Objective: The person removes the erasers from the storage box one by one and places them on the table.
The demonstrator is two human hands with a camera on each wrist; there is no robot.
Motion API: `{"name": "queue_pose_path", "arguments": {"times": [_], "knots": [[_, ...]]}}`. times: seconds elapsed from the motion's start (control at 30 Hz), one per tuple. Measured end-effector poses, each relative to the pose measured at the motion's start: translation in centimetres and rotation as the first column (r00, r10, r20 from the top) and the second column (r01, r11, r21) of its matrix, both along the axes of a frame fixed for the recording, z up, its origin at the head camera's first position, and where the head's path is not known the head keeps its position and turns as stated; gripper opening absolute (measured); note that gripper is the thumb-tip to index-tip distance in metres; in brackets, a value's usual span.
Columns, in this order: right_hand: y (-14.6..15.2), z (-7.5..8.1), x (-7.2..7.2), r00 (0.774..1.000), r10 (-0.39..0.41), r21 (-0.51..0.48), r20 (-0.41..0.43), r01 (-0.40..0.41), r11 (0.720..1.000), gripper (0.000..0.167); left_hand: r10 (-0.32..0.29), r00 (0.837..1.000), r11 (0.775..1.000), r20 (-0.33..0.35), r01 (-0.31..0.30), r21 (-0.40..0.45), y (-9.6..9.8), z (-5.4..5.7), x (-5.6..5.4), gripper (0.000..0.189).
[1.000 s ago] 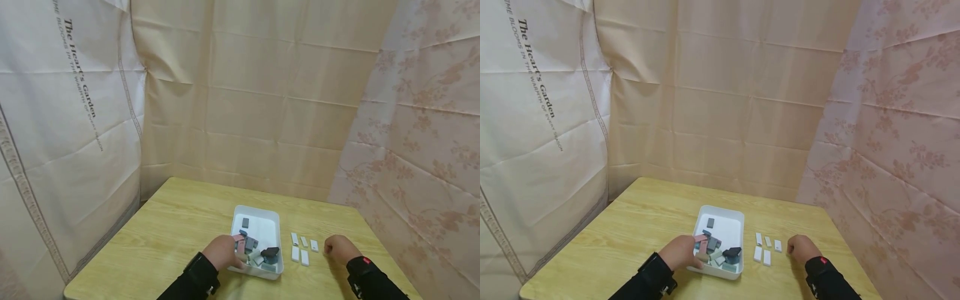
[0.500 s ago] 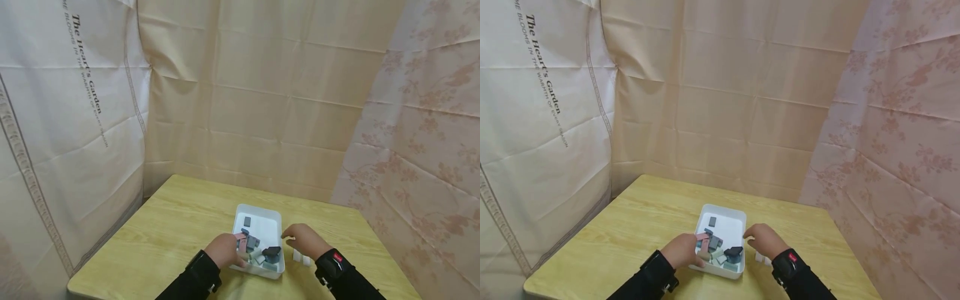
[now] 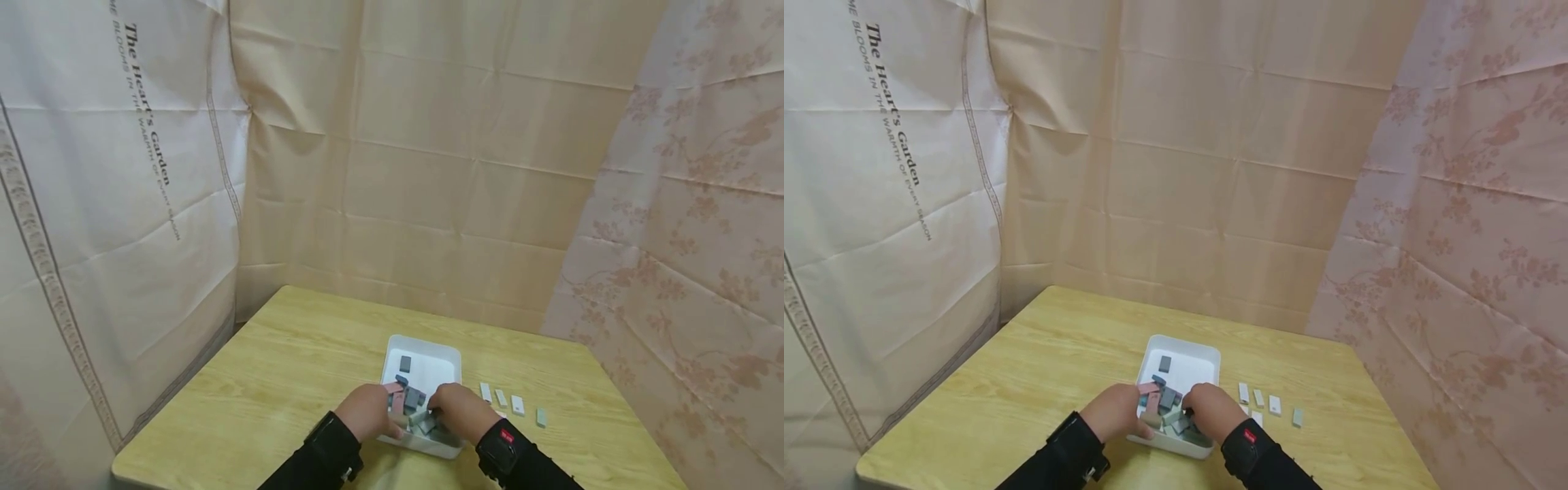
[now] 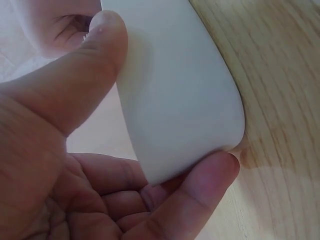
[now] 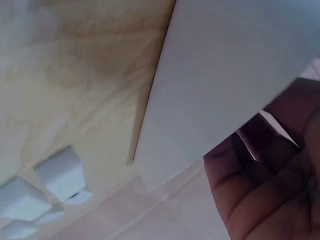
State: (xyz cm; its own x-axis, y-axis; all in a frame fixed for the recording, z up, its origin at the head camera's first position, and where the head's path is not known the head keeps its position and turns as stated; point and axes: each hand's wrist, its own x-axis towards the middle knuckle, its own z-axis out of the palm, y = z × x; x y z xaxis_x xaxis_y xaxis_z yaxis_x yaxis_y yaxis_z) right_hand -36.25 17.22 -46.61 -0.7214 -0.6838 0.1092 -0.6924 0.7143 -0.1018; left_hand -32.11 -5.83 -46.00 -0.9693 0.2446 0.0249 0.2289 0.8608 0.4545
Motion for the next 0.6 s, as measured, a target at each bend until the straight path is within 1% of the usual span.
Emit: {"name": "queue_pose_path", "arguments": {"times": [0.07,0.2,0.27,0.33,0.4,0.47,0.53,0.6], "knots": [[0.1,0.0,0.3,1.0,-0.013,-0.032,-0.015,0.012,0.999,0.016,-0.006,1.0,1.0,0.002,0.006,0.01,0.0,-0.1,-0.1,0.045],[0.7,0.8,1.6,0.997,-0.079,-0.138,-0.018,0.075,0.987,0.016,-0.015,1.0,1.0,0.0,0.015,0.017,0.0,-0.2,-0.2,0.044],[1.2,1.3,2.3,0.991,-0.132,-0.199,-0.022,0.125,0.972,0.017,-0.012,1.0,1.0,-0.004,0.012,0.021,0.0,-0.1,-0.1,0.044],[1.8,1.9,3.1,0.977,-0.211,-0.256,-0.022,0.198,0.946,0.017,-0.014,1.0,1.0,-0.01,0.014,0.024,0.0,-0.1,0.1,0.044],[2.4,2.5,3.9,0.953,-0.302,-0.291,-0.009,0.286,0.913,0.016,-0.018,1.0,0.999,-0.017,0.018,0.03,-0.1,0.1,0.2,0.044],[3.2,2.9,4.5,0.92,-0.391,-0.299,0.025,0.381,0.875,0.015,-0.021,1.0,0.999,-0.021,0.022,0.035,-0.2,0.3,0.3,0.044],[3.9,3.1,5.1,0.884,-0.457,-0.287,0.097,0.464,0.838,0.01,-0.024,0.999,0.999,-0.026,0.025,0.031,-0.3,0.4,0.4,0.044],[4.5,2.8,5.5,0.853,-0.498,-0.252,0.157,0.522,0.815,0.008,-0.021,0.999,0.999,-0.026,0.021,0.03,-0.4,0.5,0.4,0.044]]}}
